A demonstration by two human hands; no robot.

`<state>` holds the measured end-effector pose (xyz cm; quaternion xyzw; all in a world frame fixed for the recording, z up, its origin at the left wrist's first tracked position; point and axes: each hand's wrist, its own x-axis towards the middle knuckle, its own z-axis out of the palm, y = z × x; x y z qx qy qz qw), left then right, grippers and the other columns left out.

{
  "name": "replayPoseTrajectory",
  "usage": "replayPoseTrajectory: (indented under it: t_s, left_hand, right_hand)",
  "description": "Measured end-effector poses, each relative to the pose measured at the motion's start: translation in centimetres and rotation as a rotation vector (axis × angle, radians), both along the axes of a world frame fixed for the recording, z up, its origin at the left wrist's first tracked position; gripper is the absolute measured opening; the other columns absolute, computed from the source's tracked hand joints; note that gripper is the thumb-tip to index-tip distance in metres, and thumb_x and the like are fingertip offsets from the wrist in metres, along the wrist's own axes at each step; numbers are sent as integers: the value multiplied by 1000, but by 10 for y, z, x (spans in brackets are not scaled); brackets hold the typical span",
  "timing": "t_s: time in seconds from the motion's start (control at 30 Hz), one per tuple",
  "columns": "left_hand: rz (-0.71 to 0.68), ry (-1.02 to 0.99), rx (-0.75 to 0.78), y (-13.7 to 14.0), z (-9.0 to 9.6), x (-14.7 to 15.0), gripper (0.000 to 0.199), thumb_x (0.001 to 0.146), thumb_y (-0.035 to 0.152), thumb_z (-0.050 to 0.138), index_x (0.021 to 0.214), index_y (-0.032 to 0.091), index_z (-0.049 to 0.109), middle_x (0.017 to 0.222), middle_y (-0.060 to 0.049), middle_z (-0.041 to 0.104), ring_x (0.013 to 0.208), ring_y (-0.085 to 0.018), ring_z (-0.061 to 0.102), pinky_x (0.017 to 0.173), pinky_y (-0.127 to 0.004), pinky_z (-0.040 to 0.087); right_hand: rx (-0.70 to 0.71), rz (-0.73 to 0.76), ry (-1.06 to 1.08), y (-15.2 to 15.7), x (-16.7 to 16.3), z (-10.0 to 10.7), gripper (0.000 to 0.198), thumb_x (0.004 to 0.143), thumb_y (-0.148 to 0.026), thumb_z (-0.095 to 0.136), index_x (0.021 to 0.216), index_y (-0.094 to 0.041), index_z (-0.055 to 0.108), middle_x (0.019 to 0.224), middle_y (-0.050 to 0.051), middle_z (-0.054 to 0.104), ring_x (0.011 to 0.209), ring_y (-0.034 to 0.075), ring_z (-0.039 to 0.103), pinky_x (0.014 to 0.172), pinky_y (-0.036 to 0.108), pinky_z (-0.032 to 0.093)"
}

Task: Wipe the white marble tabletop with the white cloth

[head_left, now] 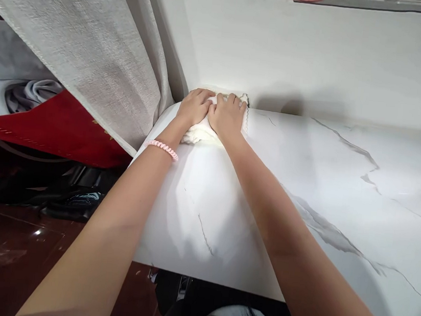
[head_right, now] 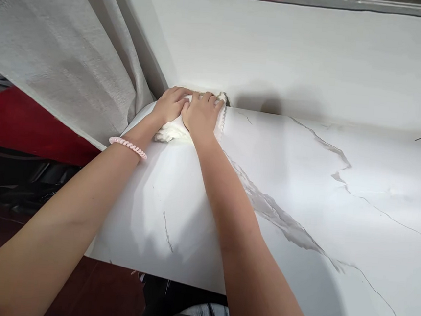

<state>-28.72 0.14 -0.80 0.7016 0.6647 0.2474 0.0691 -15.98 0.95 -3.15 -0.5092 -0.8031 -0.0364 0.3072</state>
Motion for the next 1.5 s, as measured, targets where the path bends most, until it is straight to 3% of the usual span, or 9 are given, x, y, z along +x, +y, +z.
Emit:
replayPoseTrajectory:
  t_s: [0.37, 0.77, 1.03, 1.3, 1.5]
  left_hand:
    - [46, -42, 8, 4, 6, 4, 45, 88, 22, 41, 126, 24, 65, 137, -4, 63, 135, -25, 48, 118, -42, 32]
    - [8, -18, 56, -18, 4, 5, 44, 91, 25, 39, 127, 20, 65, 139, -6, 63, 134, -22, 50, 119, -37, 30]
    - [31, -24, 57, -54, 4, 6, 43, 93, 27, 39, 127, 21, 64, 139, -5, 62, 134, -22, 50, 120, -38, 30]
    - [65, -36, 40, -104, 10, 4, 41, 93, 25, 40, 126, 23, 64, 140, -4, 62, 136, -22, 48, 122, -40, 29]
    - [108, -14, 20, -142, 14, 6, 43, 94, 25, 39, 128, 19, 64, 141, -6, 61, 137, -21, 48, 122, -37, 28]
  right_hand:
    - [-34, -39, 38, 2, -3, 7, 43, 102, -29, 25, 116, -10, 61, 112, 19, 61, 117, 33, 54, 108, 64, 28]
    - [-99, -91, -24, -35, 4, 24, 37, 99, -22, 33, 121, -10, 60, 121, 21, 61, 119, 31, 54, 113, 55, 26]
    - [-147, -74, -73, -69, 5, 31, 39, 100, -23, 32, 124, -10, 60, 124, 21, 61, 122, 32, 54, 114, 54, 26]
    - [-113, -23, -44, -113, 3, 32, 40, 99, -24, 33, 123, -8, 61, 123, 23, 62, 120, 33, 54, 112, 57, 28]
    - [-176, 9, -105, -149, 5, 40, 43, 101, -27, 32, 130, -8, 57, 130, 24, 59, 125, 34, 52, 115, 56, 26]
